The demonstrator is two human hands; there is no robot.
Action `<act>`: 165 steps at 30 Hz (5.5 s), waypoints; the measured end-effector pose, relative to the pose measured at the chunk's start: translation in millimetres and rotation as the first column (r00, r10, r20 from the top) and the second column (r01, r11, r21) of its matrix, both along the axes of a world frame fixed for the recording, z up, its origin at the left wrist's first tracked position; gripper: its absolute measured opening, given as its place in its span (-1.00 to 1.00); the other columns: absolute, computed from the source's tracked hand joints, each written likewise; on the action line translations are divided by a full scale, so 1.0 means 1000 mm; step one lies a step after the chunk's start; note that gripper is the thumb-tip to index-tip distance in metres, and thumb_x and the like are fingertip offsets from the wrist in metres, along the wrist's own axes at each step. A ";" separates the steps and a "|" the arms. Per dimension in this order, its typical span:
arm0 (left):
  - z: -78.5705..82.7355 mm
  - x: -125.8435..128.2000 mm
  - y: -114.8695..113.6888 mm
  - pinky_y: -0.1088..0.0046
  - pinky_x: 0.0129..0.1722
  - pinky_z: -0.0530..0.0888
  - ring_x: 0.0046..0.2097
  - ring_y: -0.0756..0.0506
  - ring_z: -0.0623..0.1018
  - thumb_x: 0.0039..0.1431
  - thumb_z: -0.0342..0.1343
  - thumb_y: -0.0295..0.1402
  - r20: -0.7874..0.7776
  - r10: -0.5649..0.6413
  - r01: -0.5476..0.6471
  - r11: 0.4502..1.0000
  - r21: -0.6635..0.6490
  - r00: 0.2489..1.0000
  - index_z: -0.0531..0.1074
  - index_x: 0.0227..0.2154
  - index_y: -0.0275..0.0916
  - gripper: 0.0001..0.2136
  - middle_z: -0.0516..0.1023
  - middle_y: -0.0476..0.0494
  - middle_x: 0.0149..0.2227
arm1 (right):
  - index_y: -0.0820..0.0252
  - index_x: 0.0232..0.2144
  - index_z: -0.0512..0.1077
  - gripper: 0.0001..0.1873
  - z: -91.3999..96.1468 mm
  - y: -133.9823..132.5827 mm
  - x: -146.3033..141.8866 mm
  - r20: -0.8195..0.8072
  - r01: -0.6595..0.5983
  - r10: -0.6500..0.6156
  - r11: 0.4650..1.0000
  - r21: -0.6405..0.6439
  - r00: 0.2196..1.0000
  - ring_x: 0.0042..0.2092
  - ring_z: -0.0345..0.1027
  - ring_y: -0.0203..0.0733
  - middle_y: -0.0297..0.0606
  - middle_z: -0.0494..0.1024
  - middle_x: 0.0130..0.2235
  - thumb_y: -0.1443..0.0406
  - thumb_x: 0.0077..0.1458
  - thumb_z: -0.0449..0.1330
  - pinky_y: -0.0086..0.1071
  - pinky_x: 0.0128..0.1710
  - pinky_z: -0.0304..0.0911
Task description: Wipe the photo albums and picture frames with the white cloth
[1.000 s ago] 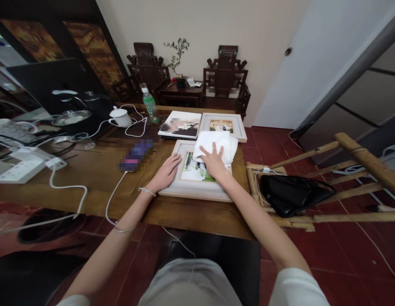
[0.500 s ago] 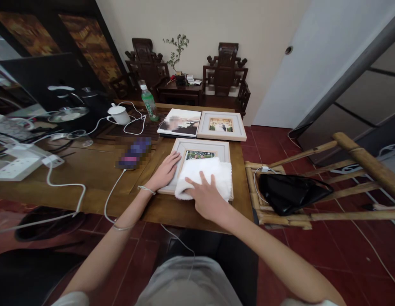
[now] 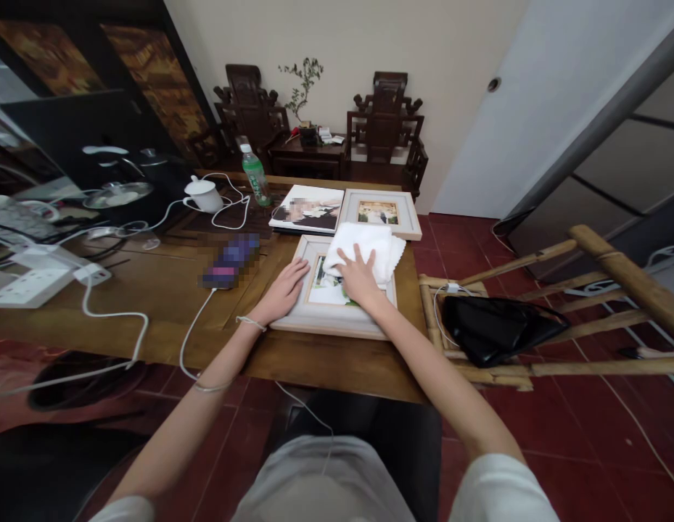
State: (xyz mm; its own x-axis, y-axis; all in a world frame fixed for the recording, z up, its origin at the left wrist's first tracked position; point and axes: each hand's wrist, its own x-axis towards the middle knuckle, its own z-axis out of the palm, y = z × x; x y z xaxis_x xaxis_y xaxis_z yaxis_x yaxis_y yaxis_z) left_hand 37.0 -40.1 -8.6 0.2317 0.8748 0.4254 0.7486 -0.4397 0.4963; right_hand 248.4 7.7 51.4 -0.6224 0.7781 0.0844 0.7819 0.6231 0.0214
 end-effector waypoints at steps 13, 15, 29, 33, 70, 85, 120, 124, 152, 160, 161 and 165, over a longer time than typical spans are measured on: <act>0.008 0.006 -0.002 0.15 0.30 0.07 0.30 -0.16 0.14 0.35 -0.31 -0.19 0.135 0.071 -0.058 0.994 -0.094 0.988 0.24 0.15 -0.38 -0.52 0.27 -0.31 0.22 | 0.11 0.02 0.41 -0.44 0.029 -0.105 -0.009 -0.003 -0.306 0.312 0.931 -0.199 0.950 0.29 -0.09 0.17 -0.31 0.20 0.26 0.53 -0.02 -0.04 0.21 0.17 -0.05; 0.011 0.007 -0.004 0.19 0.30 0.06 0.30 -0.14 0.14 0.35 -0.35 -0.14 0.223 0.078 -0.055 0.993 -0.109 0.972 0.16 0.20 -0.32 -0.49 0.20 -0.26 0.26 | 0.12 -0.01 0.43 -0.47 0.021 -0.095 -0.020 -0.005 -0.271 0.274 0.950 -0.154 0.962 0.30 -0.13 0.14 -0.35 0.19 0.26 0.53 0.02 -0.05 0.18 0.21 -0.12; 0.005 0.003 -0.002 0.14 0.30 0.05 0.32 -0.18 0.10 0.29 -0.20 -0.31 0.171 -0.003 0.010 0.999 -0.040 0.985 0.01 0.25 -0.34 -0.51 0.07 -0.32 0.31 | 0.12 0.00 0.43 -0.54 0.004 0.016 -0.049 0.039 -0.029 0.025 0.992 0.126 0.999 0.31 -0.21 0.21 -0.33 0.19 0.27 0.48 0.10 -0.02 0.30 0.19 -0.31; 0.002 0.001 -0.002 0.16 0.30 0.06 0.32 -0.15 0.11 0.21 -0.21 -0.50 0.160 -0.019 0.020 1.000 -0.002 0.987 0.09 0.23 -0.33 -0.51 0.10 -0.30 0.30 | 0.09 -0.05 0.47 -0.52 0.006 0.029 -0.017 0.070 0.046 -0.058 0.987 0.156 0.996 0.31 -0.21 0.22 -0.37 0.22 0.25 0.52 0.03 0.01 0.33 0.17 -0.31; 0.007 0.002 -0.004 0.09 0.27 0.15 0.28 -0.15 0.21 0.12 -0.18 -0.60 0.142 -0.012 0.007 0.999 0.035 0.990 0.28 0.10 -0.27 -0.53 0.32 -0.24 0.18 | 0.20 0.01 0.42 -0.41 0.010 -0.021 0.077 0.123 0.083 -0.097 0.990 0.114 0.988 0.29 -0.14 0.19 -0.21 0.22 0.25 0.56 -0.09 -0.02 0.14 0.13 -0.04; 0.002 0.003 -0.001 0.05 0.27 0.14 0.28 -0.19 0.20 0.09 -0.16 -0.62 0.108 0.011 -0.014 0.999 0.030 0.994 0.30 0.07 -0.34 -0.54 0.32 -0.30 0.17 | 0.21 -0.02 0.46 -0.53 0.037 -0.124 0.035 0.227 0.048 -0.024 0.994 -0.103 0.973 0.26 -0.08 0.37 -0.05 0.22 0.24 0.50 0.02 0.03 0.22 0.11 0.00; 0.001 -0.001 0.000 0.02 0.26 0.15 0.28 -0.18 0.20 0.21 -0.17 -0.51 0.138 -0.020 0.018 1.000 0.018 0.990 0.35 0.04 -0.27 -0.62 0.35 -0.28 0.16 | 0.17 0.01 0.39 -0.40 0.018 0.007 0.068 0.026 0.136 -0.138 0.989 0.062 0.990 0.27 -0.04 0.04 -0.19 0.30 0.21 0.57 -0.08 -0.06 0.22 0.11 -0.06; 0.000 0.000 0.001 -0.01 0.25 0.16 0.27 -0.19 0.21 0.18 -0.16 -0.54 0.130 -0.014 0.009 0.999 0.035 0.991 0.35 0.04 -0.26 -0.61 0.36 -0.26 0.15 | 0.25 -0.04 0.43 -0.46 0.015 -0.021 0.070 0.084 0.064 -0.072 0.994 0.087 0.994 0.26 -0.02 0.11 -0.09 0.29 0.21 0.55 -0.08 -0.03 0.18 0.13 -0.08; 0.000 -0.001 0.001 0.03 0.25 0.19 0.27 -0.19 0.21 0.21 -0.18 -0.55 0.098 -0.024 0.018 0.998 0.056 0.995 0.36 0.02 -0.35 -0.64 0.36 -0.34 0.14 | 0.18 0.08 0.36 -0.33 0.006 0.018 0.034 0.062 0.083 -0.091 0.990 0.115 0.994 0.29 -0.21 0.36 -0.24 0.08 0.31 0.62 -0.08 -0.06 0.34 0.15 -0.19; -0.002 -0.001 0.002 0.00 0.25 0.19 0.27 -0.18 0.21 0.19 -0.17 -0.57 0.102 -0.028 0.021 0.998 0.068 0.994 0.35 0.03 -0.30 -0.62 0.36 -0.29 0.15 | 0.18 0.02 0.42 -0.43 0.021 -0.075 0.039 0.172 -0.014 0.025 0.998 -0.062 0.985 0.26 -0.12 0.37 -0.19 0.15 0.28 0.55 -0.06 0.03 0.28 0.14 -0.12; -0.002 -0.001 0.002 0.00 0.25 0.19 0.27 -0.18 0.21 0.19 -0.17 -0.57 0.104 -0.030 0.023 0.998 0.066 0.994 0.35 0.03 -0.29 -0.62 0.36 -0.28 0.15 | 0.17 0.02 0.42 -0.43 0.026 -0.089 0.041 0.164 -0.037 0.052 0.995 -0.091 0.985 0.26 -0.09 0.35 -0.18 0.16 0.28 0.55 -0.07 0.04 0.27 0.14 -0.09; -0.002 -0.001 0.002 -0.01 0.25 0.18 0.28 -0.19 0.20 0.18 -0.16 -0.57 0.105 -0.025 0.019 0.998 0.052 0.994 0.35 0.03 -0.30 -0.61 0.36 -0.28 0.15 | 0.12 0.06 0.38 -0.37 0.041 -0.123 0.045 0.126 -0.106 0.134 0.973 -0.203 0.983 0.25 -0.05 0.32 -0.19 0.15 0.28 0.55 -0.08 0.03 0.22 0.12 0.00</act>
State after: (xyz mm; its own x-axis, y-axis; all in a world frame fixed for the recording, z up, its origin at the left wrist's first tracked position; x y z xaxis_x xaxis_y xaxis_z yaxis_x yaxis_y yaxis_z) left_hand 36.4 -38.5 -10.3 0.2024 0.8467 0.4921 0.6833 -0.4821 0.5483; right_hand 292.9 -115.5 92.1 -0.7073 0.6899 -0.1545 0.6991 0.7150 -0.0075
